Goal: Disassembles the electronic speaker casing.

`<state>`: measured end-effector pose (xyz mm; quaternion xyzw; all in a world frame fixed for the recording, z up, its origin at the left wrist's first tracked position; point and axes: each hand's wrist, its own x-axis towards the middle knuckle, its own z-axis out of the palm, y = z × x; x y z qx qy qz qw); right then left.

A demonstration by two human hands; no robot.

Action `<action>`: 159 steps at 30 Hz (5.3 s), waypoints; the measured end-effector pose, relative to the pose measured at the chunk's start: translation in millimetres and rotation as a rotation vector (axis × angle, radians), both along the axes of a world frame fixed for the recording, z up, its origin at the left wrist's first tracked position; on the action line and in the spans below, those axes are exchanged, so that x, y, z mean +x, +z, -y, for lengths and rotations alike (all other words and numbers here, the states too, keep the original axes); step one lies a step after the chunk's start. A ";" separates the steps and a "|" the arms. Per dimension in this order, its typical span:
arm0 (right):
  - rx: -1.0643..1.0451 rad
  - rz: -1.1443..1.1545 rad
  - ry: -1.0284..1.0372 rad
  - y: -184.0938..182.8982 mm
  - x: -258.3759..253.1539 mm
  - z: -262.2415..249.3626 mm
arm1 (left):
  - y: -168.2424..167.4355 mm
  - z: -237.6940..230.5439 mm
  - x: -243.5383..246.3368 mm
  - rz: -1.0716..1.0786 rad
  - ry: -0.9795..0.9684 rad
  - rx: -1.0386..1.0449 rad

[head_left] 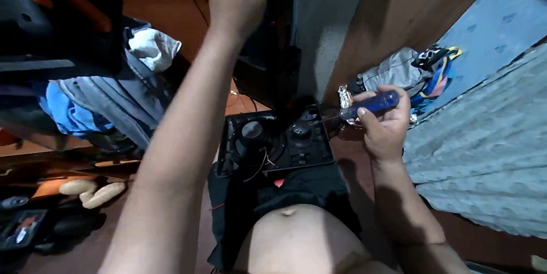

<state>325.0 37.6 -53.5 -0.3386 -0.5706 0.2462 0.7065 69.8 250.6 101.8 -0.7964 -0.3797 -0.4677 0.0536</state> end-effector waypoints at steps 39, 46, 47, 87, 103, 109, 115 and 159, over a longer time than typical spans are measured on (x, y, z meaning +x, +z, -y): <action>-0.302 0.757 0.018 -22.3 -84.4 -121.6 | -255.7 31.7 -4.5 -0.300 -0.449 -0.770; -0.288 0.758 0.013 -23.8 -83.5 -123.6 | -255.5 32.8 -5.0 -0.278 -0.440 -0.731; -0.288 0.758 0.014 -23.5 -83.6 -123.6 | -254.6 33.2 -4.7 -0.275 -0.434 -0.735; -0.494 1.562 -0.057 54.2 -96.3 -133.9 | -252.1 34.4 4.4 -0.424 -0.267 -0.832; -0.219 1.649 0.370 66.1 -78.4 -154.0 | -246.4 40.8 3.7 -0.473 -0.318 -0.863; -0.438 1.598 0.023 62.8 -89.5 -137.9 | -247.5 38.1 7.0 -0.502 -0.250 -0.836; -0.285 1.634 0.220 63.3 -85.5 -145.4 | -248.5 41.5 5.5 -0.485 -0.242 -0.817; -0.423 1.251 0.057 36.2 -94.0 -129.1 | -247.0 46.8 3.3 -0.434 -0.215 -0.761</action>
